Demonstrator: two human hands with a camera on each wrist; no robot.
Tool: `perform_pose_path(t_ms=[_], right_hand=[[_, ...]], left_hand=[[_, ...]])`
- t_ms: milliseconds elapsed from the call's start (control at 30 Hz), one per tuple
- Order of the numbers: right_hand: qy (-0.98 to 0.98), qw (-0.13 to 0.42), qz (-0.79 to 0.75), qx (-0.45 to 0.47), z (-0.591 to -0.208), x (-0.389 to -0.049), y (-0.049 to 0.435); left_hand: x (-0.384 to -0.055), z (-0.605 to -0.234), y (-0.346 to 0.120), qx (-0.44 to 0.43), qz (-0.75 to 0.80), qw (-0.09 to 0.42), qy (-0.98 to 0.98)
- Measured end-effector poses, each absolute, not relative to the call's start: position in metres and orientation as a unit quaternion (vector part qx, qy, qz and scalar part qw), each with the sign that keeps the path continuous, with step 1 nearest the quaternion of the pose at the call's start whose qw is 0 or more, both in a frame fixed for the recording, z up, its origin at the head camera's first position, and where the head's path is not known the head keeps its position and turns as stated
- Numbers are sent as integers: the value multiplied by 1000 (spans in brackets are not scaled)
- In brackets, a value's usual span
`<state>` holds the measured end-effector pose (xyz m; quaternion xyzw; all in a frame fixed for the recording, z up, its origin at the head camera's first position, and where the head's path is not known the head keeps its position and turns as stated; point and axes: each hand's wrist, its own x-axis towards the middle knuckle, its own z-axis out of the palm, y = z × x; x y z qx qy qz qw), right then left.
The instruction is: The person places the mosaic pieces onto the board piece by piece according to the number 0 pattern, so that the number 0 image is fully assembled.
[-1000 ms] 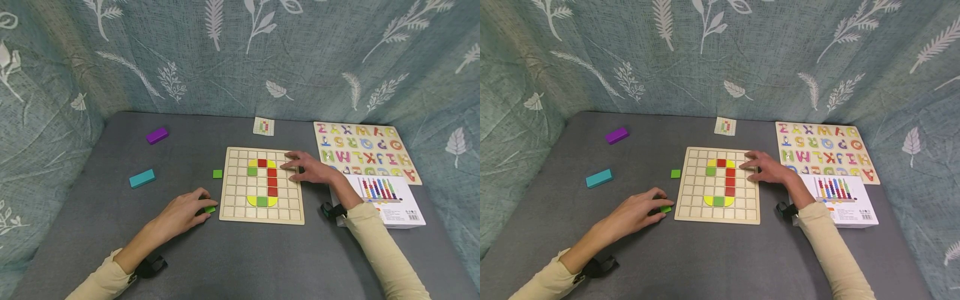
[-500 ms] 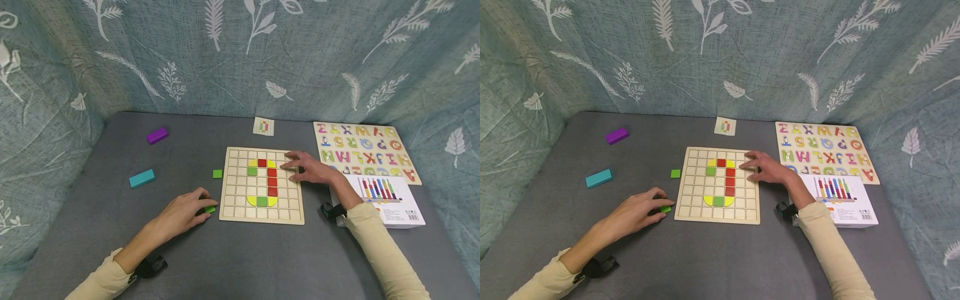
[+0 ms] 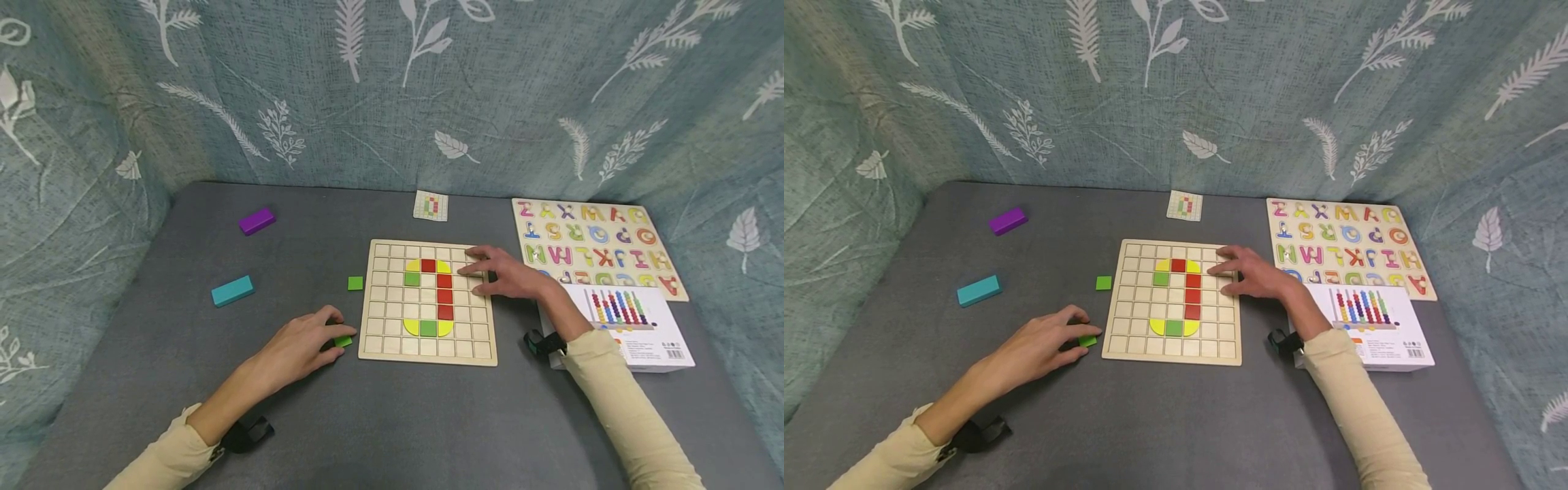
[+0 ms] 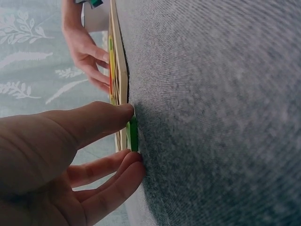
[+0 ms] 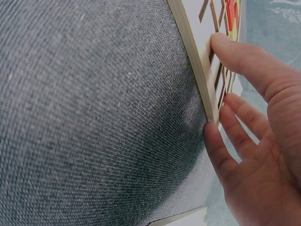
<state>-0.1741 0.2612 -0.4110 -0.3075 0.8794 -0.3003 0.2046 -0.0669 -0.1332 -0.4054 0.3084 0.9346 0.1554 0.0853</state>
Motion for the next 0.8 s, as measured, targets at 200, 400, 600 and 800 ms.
perform_pose_path(t_ms=[200,400,600,800], right_hand=[[879,207,-302,-305,-411,-174,261],[881,205,-296,-305,-412,-174,261],[884,201,-292,-305,-412,-175,261],[885,199,-290,-306,-413,-175,261]], left_hand=[[-66,-406,-134,314,153,73,934],[-66,-406,-133,315,146,75,935],[-65,-406,-133,315,147,77,934],[-65,-405,-134,318,154,74,932]])
